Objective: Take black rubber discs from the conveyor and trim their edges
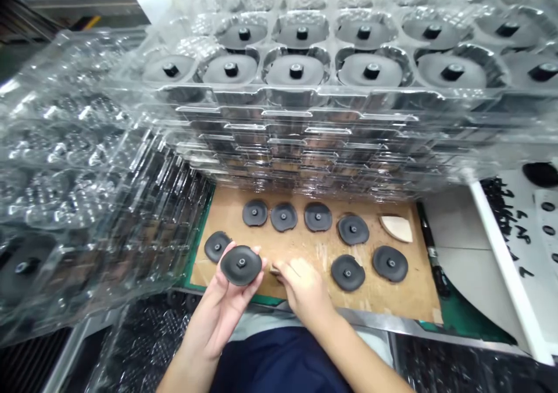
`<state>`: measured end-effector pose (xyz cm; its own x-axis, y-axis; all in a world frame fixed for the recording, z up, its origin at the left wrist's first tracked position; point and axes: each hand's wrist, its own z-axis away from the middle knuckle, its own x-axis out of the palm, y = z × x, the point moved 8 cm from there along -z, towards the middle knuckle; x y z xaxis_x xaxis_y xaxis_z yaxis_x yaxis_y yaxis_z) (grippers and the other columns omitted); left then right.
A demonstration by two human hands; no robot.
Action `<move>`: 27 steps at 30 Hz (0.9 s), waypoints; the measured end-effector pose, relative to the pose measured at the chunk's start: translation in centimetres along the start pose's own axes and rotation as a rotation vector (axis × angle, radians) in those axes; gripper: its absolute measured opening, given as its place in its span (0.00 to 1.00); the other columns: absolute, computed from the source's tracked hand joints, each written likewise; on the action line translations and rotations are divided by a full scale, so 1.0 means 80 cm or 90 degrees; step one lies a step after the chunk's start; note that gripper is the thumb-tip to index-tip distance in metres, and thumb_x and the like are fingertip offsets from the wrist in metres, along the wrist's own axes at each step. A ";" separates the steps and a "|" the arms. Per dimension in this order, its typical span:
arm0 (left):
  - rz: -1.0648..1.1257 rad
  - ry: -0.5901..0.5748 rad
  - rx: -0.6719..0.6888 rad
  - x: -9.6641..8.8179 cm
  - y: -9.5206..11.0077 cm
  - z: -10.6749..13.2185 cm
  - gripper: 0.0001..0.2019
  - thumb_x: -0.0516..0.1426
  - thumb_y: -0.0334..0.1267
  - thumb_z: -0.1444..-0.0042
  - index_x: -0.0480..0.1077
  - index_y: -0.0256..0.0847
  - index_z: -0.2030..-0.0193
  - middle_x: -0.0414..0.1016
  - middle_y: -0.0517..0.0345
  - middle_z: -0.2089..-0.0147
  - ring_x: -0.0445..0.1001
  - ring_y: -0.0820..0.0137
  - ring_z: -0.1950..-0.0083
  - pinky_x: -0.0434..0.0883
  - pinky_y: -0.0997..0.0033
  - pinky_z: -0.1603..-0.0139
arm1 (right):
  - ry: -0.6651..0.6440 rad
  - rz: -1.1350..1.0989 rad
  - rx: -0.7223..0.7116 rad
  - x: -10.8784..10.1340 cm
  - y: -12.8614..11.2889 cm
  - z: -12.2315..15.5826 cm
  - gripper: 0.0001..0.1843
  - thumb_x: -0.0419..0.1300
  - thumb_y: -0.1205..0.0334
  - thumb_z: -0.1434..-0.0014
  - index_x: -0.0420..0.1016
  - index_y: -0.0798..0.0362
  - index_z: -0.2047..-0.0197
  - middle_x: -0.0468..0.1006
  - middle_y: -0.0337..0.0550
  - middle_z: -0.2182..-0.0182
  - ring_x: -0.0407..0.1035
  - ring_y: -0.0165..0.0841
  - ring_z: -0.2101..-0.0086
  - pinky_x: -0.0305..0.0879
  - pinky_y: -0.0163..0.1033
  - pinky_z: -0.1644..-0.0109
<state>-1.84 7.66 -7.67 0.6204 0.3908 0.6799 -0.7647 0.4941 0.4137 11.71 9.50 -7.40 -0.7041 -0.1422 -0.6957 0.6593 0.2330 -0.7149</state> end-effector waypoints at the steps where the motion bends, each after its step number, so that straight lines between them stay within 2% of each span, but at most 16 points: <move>1: -0.001 0.001 0.003 0.002 -0.001 -0.001 0.27 0.62 0.44 0.50 0.63 0.47 0.43 0.73 0.48 0.45 0.72 0.56 0.44 0.64 0.55 0.39 | 0.002 -0.010 -0.006 -0.010 -0.005 -0.006 0.12 0.52 0.64 0.39 0.76 0.53 0.60 0.76 0.44 0.73 0.71 0.37 0.70 0.70 0.41 0.66; 3: -0.009 0.008 0.014 0.009 -0.004 -0.002 0.28 0.64 0.44 0.53 0.65 0.44 0.44 0.73 0.46 0.45 0.70 0.56 0.43 0.65 0.57 0.40 | 0.022 -0.024 0.004 -0.038 -0.018 -0.020 0.10 0.53 0.63 0.39 0.76 0.52 0.59 0.78 0.43 0.71 0.71 0.35 0.70 0.70 0.40 0.65; 5: -0.035 0.010 0.029 0.020 -0.007 -0.002 0.28 0.66 0.42 0.56 0.68 0.41 0.47 0.74 0.46 0.46 0.70 0.57 0.43 0.67 0.60 0.42 | 0.062 -0.043 0.015 -0.071 -0.039 -0.031 0.11 0.53 0.62 0.38 0.73 0.51 0.54 0.79 0.43 0.63 0.72 0.34 0.66 0.69 0.39 0.63; 8: -0.089 -0.022 0.002 0.041 -0.019 0.001 0.25 0.66 0.41 0.55 0.71 0.39 0.49 0.76 0.47 0.49 0.72 0.58 0.46 0.70 0.63 0.46 | 0.109 -0.079 -0.057 -0.110 -0.091 -0.034 0.14 0.50 0.66 0.37 0.69 0.53 0.49 0.78 0.45 0.57 0.71 0.35 0.61 0.67 0.41 0.58; 10: -0.116 -0.034 -0.036 0.052 -0.029 0.004 0.24 0.67 0.37 0.56 0.71 0.41 0.50 0.76 0.49 0.50 0.73 0.60 0.48 0.71 0.67 0.48 | 0.061 -0.111 -0.101 -0.115 -0.116 -0.029 0.14 0.50 0.69 0.38 0.70 0.56 0.51 0.78 0.45 0.61 0.71 0.35 0.63 0.67 0.41 0.59; 13: -0.136 -0.016 -0.053 0.058 -0.034 0.009 0.27 0.68 0.34 0.60 0.71 0.44 0.50 0.77 0.53 0.51 0.75 0.62 0.52 0.73 0.71 0.54 | -0.044 -0.129 -0.104 -0.110 -0.126 -0.023 0.12 0.50 0.70 0.39 0.73 0.55 0.57 0.78 0.43 0.65 0.71 0.34 0.66 0.68 0.39 0.61; 14: -0.140 -0.019 -0.056 0.061 -0.036 0.011 0.28 0.68 0.36 0.60 0.71 0.43 0.49 0.77 0.52 0.51 0.75 0.61 0.52 0.73 0.69 0.54 | -0.031 -0.115 -0.102 -0.113 -0.125 -0.022 0.12 0.50 0.70 0.39 0.74 0.55 0.58 0.78 0.44 0.65 0.71 0.35 0.66 0.68 0.40 0.61; 16: -0.150 -0.044 -0.067 0.069 -0.040 0.013 0.29 0.68 0.39 0.59 0.70 0.42 0.48 0.78 0.50 0.54 0.75 0.58 0.51 0.72 0.63 0.50 | 0.051 -0.076 -0.107 -0.128 -0.123 -0.019 0.13 0.49 0.69 0.38 0.73 0.58 0.56 0.78 0.48 0.65 0.71 0.38 0.64 0.67 0.43 0.60; 18: -0.166 -0.065 -0.063 0.074 -0.040 0.016 0.28 0.68 0.37 0.60 0.71 0.42 0.48 0.78 0.51 0.55 0.74 0.57 0.50 0.69 0.61 0.45 | 0.093 -0.082 -0.131 -0.137 -0.125 -0.011 0.14 0.48 0.70 0.38 0.72 0.61 0.53 0.78 0.50 0.65 0.70 0.38 0.65 0.67 0.44 0.60; 20: -0.175 -0.059 -0.050 0.075 -0.037 0.018 0.28 0.69 0.35 0.62 0.72 0.44 0.50 0.78 0.53 0.54 0.74 0.58 0.49 0.69 0.62 0.44 | 0.052 -0.126 -0.149 -0.134 -0.128 -0.003 0.13 0.49 0.72 0.40 0.71 0.59 0.54 0.78 0.47 0.67 0.70 0.35 0.67 0.67 0.40 0.61; 22: -0.178 -0.049 -0.056 0.075 -0.039 0.020 0.28 0.70 0.37 0.64 0.73 0.45 0.51 0.78 0.54 0.53 0.75 0.59 0.50 0.71 0.65 0.48 | 0.014 -0.144 -0.140 -0.130 -0.127 0.000 0.12 0.50 0.72 0.40 0.72 0.57 0.57 0.78 0.43 0.67 0.69 0.33 0.69 0.67 0.38 0.63; 25: -0.192 -0.065 -0.085 0.082 -0.049 0.024 0.27 0.70 0.42 0.65 0.75 0.42 0.55 0.79 0.53 0.60 0.76 0.59 0.54 0.73 0.67 0.53 | 0.080 -0.086 -0.109 -0.139 -0.122 -0.001 0.12 0.50 0.70 0.39 0.72 0.59 0.56 0.78 0.48 0.64 0.70 0.37 0.65 0.67 0.42 0.61; 27: -0.196 -0.077 -0.074 0.088 -0.048 0.026 0.28 0.70 0.43 0.67 0.75 0.42 0.55 0.79 0.54 0.62 0.76 0.60 0.54 0.73 0.67 0.51 | 0.103 -0.079 -0.121 -0.146 -0.123 0.001 0.14 0.48 0.70 0.38 0.71 0.60 0.54 0.78 0.49 0.64 0.70 0.38 0.65 0.67 0.44 0.60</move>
<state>5.12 6.92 -3.23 0.7883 0.1190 0.6037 -0.5158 0.6627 0.5430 13.48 8.78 7.73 -0.8191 -0.0289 -0.5729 0.5151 0.4024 -0.7568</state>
